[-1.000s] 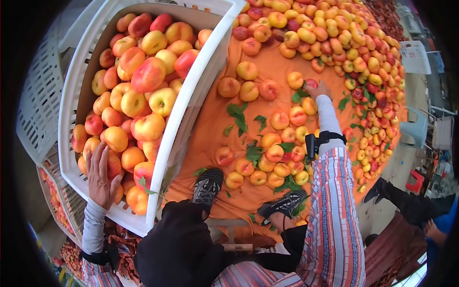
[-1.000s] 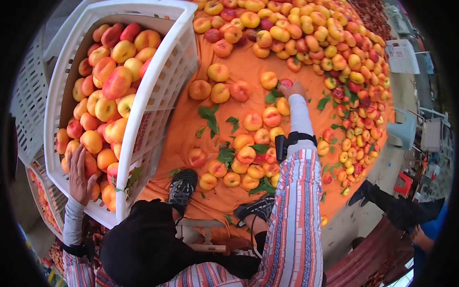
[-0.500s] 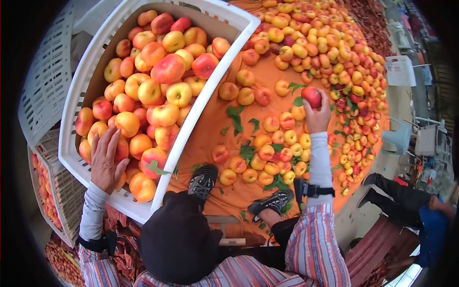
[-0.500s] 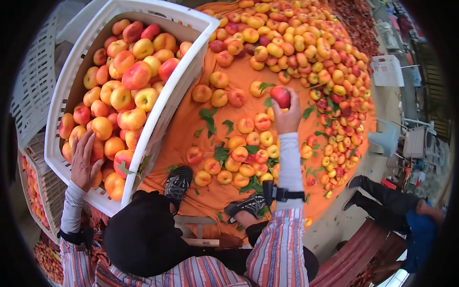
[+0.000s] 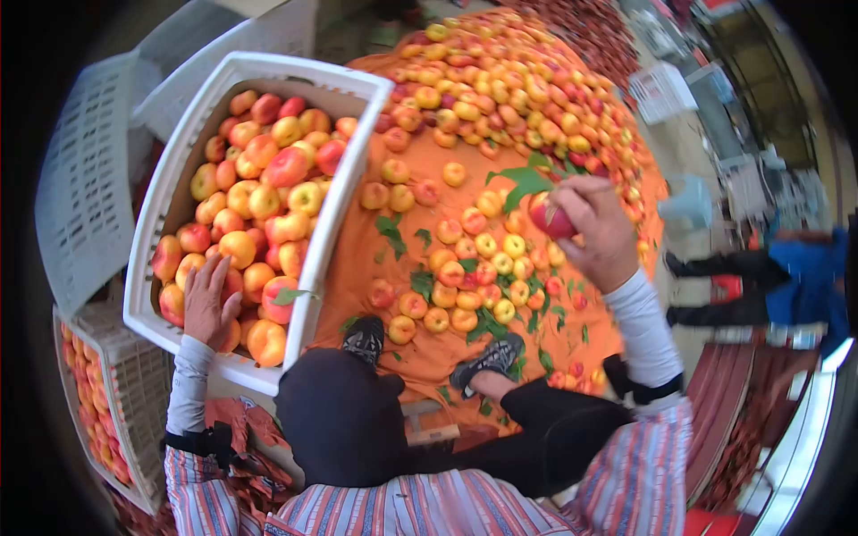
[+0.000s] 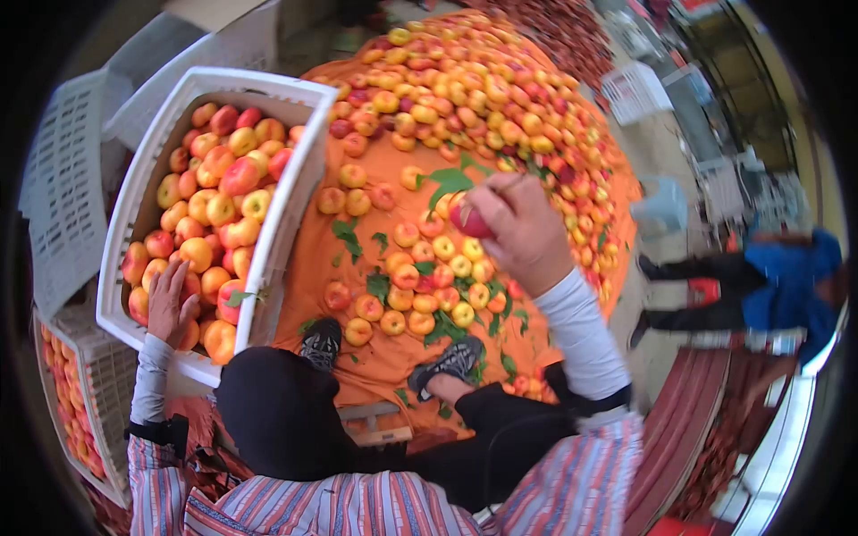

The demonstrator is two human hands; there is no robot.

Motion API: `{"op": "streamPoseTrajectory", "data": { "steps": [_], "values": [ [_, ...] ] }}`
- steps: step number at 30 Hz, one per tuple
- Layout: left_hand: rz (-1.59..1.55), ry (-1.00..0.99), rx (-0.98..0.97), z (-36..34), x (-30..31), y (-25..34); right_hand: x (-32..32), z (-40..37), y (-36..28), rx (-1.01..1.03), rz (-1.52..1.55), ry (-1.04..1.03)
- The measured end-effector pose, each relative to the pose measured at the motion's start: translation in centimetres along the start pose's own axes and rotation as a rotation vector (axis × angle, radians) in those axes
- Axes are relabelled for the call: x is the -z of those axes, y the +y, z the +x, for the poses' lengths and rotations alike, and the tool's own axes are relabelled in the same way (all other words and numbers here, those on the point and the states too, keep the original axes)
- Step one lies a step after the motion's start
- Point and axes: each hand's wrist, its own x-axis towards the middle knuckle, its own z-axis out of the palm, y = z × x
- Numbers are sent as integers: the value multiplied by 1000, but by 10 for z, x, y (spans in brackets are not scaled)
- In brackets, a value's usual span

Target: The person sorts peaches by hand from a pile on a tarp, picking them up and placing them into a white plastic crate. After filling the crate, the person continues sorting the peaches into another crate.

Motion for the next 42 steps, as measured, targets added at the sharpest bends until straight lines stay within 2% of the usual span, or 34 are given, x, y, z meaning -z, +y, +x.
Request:
{"op": "streamPoseTrajectory", "data": {
  "steps": [3, 5, 8, 10, 13, 14, 18, 21, 23, 25, 27, 29, 31, 33, 34, 36, 38, 39, 40, 41, 42],
  "values": [
    [66, 5, -65, 1, -12, -11, 73, -58, 24, -144, -130, -181],
    [59, 16, -146, 4, -21, -26, 112, -120, 40, -317, -265, -235],
    [118, 33, -244, 10, -29, -44, 134, -231, 46, -646, -222, -233],
    [159, 27, -232, 13, -31, -49, 110, -339, 47, -854, -219, -237],
    [127, 27, -228, 18, -32, -63, 42, -473, 4, -1291, 23, -202],
    [127, 14, -226, 18, -32, -63, 24, -506, -6, -1447, 96, -337],
    [141, -10, -184, 8, -24, -71, -25, -575, -67, -1733, 153, -683],
    [140, -37, -161, 2, -20, -76, -49, -615, -91, -1915, 258, -697],
    [125, -44, -158, 2, -18, -76, -59, -627, -105, -1812, 381, -593],
    [126, -31, -157, -6, -18, -68, -75, -640, -101, -1690, 410, -648],
    [128, -10, -144, -14, -17, -55, -89, -653, -92, -1613, 326, -870],
    [93, -14, -93, -14, -16, -34, -94, -661, -80, -1526, 195, -1177],
    [3, -49, 27, -14, -4, 3, -105, -671, -59, -1398, 90, -1477],
    [36, -48, 45, -14, -4, 4, -118, -652, -23, -1217, -15, -1564],
    [47, -57, 50, -15, -6, 5, -124, -642, -2, -1144, -62, -1531],
    [77, -49, 77, -21, -4, 10, -138, -574, 51, -1069, -138, -1270],
    [65, -31, 62, -22, -2, 6, -134, -448, 82, -1033, -102, -1091],
    [67, -14, 88, -27, -3, 2, -149, -403, 94, -1005, -121, -902],
    [49, -7, 115, -34, -2, 3, -151, -351, 103, -920, -28, -843],
    [29, -5, 138, -38, -1, 3, -171, -312, 114, -919, -111, -928],
    [2, 6, 168, -41, 2, 7, -181, -271, 121, -951, -53, -924]
  ]
}}
